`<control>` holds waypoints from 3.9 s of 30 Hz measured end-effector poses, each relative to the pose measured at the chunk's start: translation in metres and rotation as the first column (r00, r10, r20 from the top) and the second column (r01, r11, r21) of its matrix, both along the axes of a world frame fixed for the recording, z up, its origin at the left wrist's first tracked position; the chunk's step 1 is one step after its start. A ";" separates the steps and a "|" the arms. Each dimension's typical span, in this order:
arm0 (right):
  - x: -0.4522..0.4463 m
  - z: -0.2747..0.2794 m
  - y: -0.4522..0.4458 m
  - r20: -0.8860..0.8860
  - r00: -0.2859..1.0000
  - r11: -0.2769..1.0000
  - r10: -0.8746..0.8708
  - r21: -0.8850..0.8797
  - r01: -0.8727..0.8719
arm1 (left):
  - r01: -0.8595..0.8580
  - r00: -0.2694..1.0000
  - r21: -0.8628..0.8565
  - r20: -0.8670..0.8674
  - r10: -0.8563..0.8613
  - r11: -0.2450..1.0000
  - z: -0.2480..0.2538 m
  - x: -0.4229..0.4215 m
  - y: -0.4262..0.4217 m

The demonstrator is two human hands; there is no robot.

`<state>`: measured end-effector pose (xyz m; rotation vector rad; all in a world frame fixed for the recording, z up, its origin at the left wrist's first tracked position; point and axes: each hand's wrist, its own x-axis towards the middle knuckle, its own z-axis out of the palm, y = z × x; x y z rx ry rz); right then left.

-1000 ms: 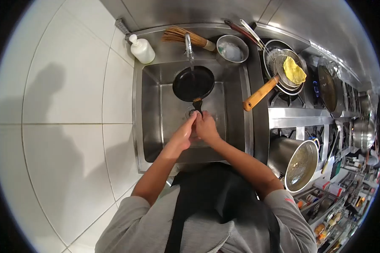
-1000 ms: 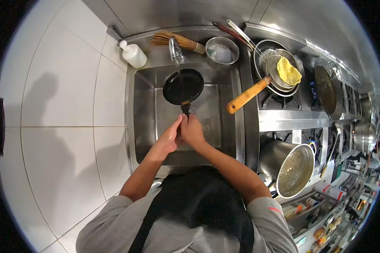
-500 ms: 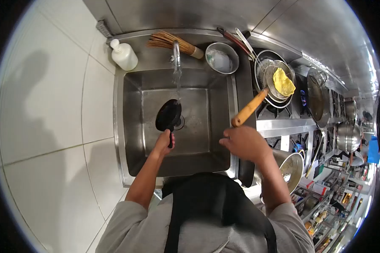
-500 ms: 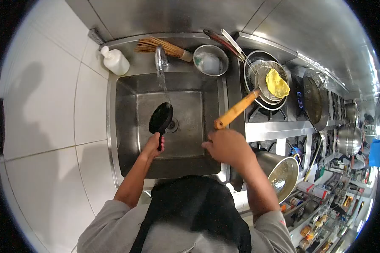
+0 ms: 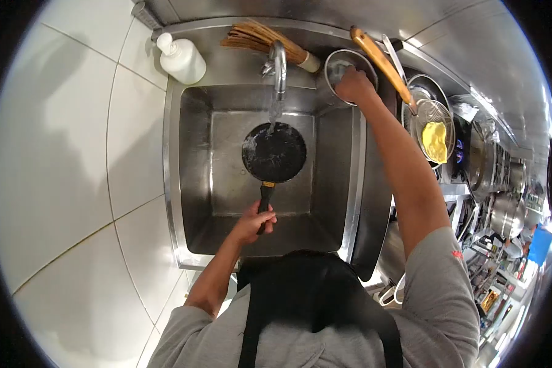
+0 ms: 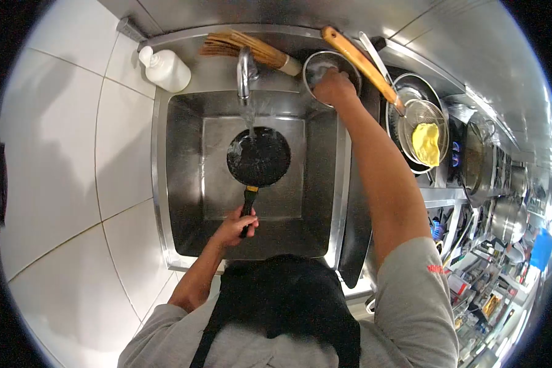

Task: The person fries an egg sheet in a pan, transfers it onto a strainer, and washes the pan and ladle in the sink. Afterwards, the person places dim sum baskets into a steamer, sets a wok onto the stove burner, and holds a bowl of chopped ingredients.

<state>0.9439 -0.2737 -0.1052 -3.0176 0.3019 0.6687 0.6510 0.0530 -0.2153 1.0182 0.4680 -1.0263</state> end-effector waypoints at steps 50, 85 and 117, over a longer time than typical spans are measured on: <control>-0.176 -0.106 0.136 0.213 0.954 0.803 0.212 0.518 -0.294 | 0.268 0.955 0.297 0.047 -0.294 0.917 0.062 -0.006 0.003; -0.092 0.007 0.087 0.668 0.745 0.853 -0.002 0.390 -0.348 | -0.402 0.686 -0.150 -0.703 0.188 0.903 -0.105 0.193 -0.045; -0.058 -0.107 0.110 -0.132 0.986 0.529 0.098 0.847 0.061 | -0.078 0.973 -0.173 -0.227 0.037 0.982 -0.014 0.025 0.006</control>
